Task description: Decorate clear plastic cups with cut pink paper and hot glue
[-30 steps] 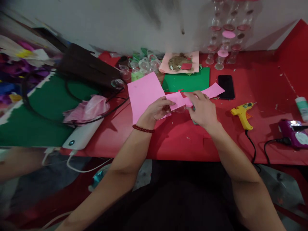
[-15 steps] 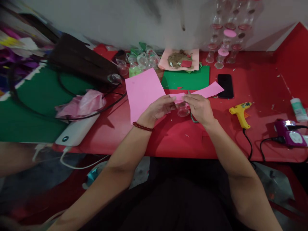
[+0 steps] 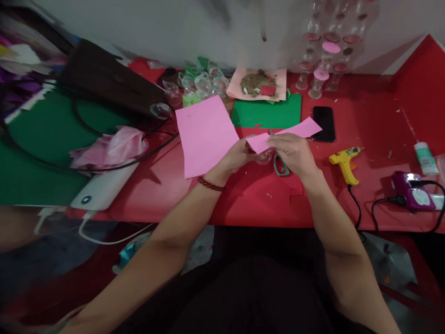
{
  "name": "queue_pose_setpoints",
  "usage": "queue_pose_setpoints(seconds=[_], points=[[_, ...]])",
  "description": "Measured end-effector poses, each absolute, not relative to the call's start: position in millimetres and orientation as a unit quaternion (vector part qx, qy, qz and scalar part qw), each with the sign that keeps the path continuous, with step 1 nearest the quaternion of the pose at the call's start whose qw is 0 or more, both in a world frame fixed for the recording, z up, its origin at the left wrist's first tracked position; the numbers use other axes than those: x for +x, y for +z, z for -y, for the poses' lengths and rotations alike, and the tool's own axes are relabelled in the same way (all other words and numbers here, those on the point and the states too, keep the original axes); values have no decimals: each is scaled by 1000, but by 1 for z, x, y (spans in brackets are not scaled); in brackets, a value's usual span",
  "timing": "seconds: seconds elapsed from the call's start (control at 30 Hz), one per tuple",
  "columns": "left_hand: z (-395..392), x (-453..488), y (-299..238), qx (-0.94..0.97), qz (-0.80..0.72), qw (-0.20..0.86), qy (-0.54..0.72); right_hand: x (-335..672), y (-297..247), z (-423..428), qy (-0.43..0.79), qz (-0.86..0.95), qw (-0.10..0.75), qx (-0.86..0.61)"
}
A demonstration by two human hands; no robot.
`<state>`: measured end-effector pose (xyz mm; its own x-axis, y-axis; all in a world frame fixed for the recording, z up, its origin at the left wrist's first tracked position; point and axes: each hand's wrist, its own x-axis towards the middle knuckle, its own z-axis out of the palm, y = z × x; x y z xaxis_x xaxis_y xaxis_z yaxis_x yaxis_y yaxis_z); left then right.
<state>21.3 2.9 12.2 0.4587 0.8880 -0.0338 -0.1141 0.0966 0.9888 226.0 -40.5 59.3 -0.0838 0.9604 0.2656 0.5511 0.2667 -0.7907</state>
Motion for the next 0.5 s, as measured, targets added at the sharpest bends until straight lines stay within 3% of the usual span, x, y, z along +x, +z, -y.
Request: queue_pose_setpoints(seconds=[0.1, 0.17, 0.27, 0.37, 0.5], points=[[-5, 23, 9, 564, -340, 654, 374, 236, 55, 32, 240, 580, 496, -600], [-7, 22, 7, 582, -325, 653, 360, 243, 45, 23, 242, 524, 518, -631], [-9, 21, 3, 606, -326, 632, 358, 248, 29, 12, 245, 522, 442, -687], [-10, 21, 1, 627, -335, 605, 359, 250, 28, 11, 145, 560, 352, -735], [-5, 23, 8, 633, -323, 587, 388, 272, 46, 34, 42, 565, 300, -767]])
